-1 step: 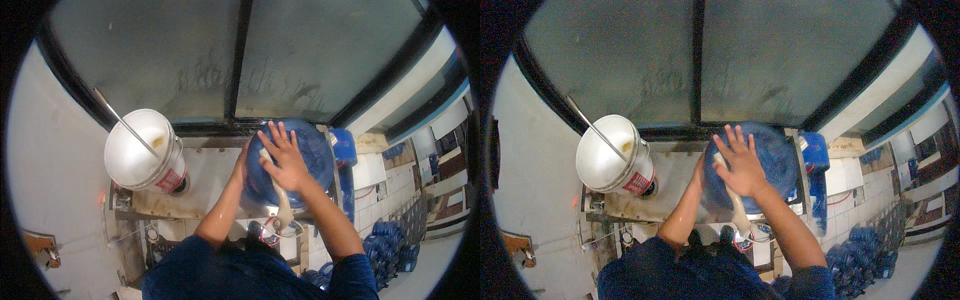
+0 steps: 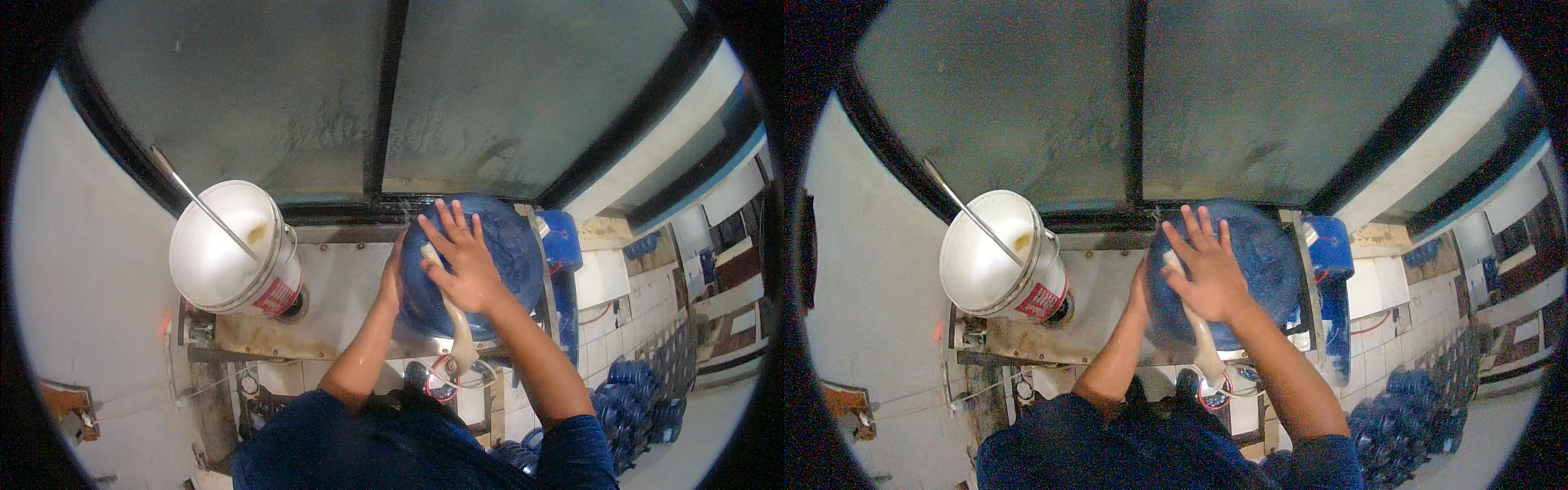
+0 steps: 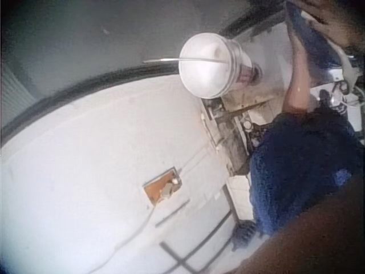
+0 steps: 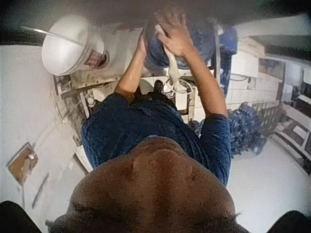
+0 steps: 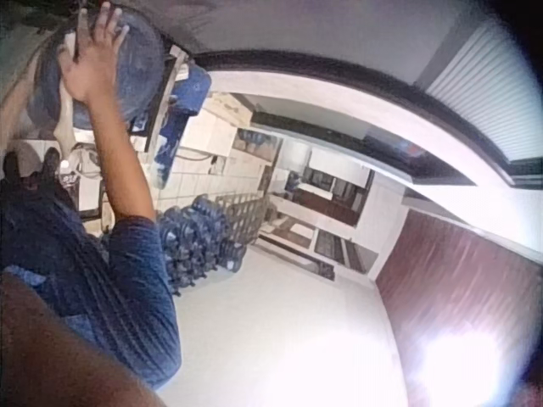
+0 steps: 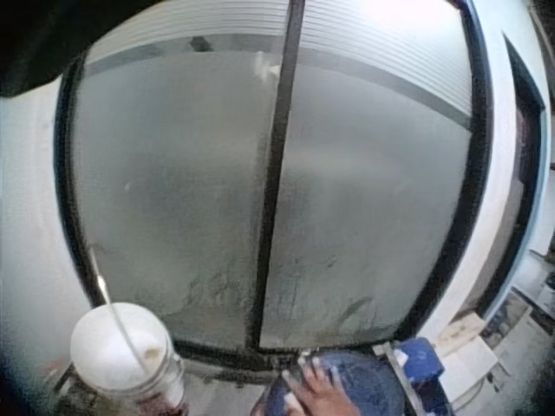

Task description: The person scrubs the exterior of large blue water jugs using a long-handled brush and a white bucket of cleaning solution. They rotate the jugs to scrub different sides, rinse them under a tap, and place the cleaned jugs on a nearby rack.

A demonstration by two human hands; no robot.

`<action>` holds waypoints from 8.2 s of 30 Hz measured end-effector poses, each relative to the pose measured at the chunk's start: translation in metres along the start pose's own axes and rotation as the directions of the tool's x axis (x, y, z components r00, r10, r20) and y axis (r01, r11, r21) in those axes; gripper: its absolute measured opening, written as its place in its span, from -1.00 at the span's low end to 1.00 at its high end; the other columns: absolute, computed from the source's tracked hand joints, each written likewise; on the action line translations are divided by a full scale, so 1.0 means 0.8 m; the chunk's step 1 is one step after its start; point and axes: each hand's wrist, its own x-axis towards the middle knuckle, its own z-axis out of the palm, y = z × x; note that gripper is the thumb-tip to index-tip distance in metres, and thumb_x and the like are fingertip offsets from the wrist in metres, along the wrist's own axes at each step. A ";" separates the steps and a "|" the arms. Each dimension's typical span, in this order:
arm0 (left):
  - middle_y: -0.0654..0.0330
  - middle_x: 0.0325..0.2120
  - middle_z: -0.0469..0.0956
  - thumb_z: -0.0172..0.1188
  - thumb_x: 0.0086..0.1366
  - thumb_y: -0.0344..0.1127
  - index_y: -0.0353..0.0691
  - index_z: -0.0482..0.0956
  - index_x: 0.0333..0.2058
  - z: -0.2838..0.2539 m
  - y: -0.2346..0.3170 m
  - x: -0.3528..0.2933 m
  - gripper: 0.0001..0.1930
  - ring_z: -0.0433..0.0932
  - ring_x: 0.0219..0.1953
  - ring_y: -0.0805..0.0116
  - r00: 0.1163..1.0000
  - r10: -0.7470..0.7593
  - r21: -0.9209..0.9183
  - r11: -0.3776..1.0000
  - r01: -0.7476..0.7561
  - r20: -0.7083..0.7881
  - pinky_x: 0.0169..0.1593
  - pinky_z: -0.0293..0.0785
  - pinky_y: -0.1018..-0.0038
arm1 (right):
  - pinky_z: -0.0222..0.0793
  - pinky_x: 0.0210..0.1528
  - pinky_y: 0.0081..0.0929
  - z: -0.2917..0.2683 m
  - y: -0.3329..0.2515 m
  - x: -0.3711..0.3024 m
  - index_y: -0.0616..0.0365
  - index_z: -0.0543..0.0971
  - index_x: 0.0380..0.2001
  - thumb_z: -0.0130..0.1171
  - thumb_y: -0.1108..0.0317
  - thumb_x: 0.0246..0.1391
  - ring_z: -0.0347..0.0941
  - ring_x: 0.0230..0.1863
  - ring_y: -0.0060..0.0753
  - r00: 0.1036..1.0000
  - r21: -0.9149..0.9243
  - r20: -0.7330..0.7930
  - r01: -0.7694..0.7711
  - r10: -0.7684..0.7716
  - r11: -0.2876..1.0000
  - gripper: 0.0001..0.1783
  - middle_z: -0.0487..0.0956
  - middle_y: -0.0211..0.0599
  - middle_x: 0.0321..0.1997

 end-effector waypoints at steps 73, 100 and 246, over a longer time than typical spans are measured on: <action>0.06 0.30 0.35 -0.09 0.47 0.13 -0.28 0.26 0.36 0.002 -0.049 -0.063 -0.31 0.32 0.33 0.19 0.924 0.362 -0.173 0.909 -0.380 -0.127 0.42 0.13 0.25 | -0.50 0.57 0.14 -0.011 0.003 0.007 0.06 0.08 0.51 -0.03 0.06 0.29 -0.34 0.64 -0.03 0.984 0.052 0.136 0.106 -0.112 0.993 -0.21 -0.05 -0.34 0.63; 0.15 0.15 0.53 -0.03 0.50 0.10 -0.18 0.47 0.24 0.004 0.068 0.082 -0.45 0.50 0.15 0.34 0.968 -0.239 0.175 0.959 0.224 0.069 0.24 0.38 0.39 | -0.49 0.59 0.06 0.000 0.003 0.011 0.06 0.07 0.51 -0.04 0.10 0.26 -0.30 0.64 -0.08 0.995 0.021 0.099 0.013 -0.016 1.000 -0.21 -0.03 -0.31 0.63; 0.05 0.32 0.36 -0.07 0.49 0.10 -0.22 0.36 0.33 0.067 0.059 -0.059 -0.38 0.30 0.36 0.20 0.967 0.169 -0.118 0.974 -0.194 -0.189 0.43 0.10 0.25 | -0.45 0.58 0.13 -0.019 0.007 0.020 0.06 0.02 0.52 0.06 0.16 0.12 -0.32 0.64 -0.02 0.961 0.008 0.200 0.192 -0.190 0.981 -0.09 -0.06 -0.25 0.63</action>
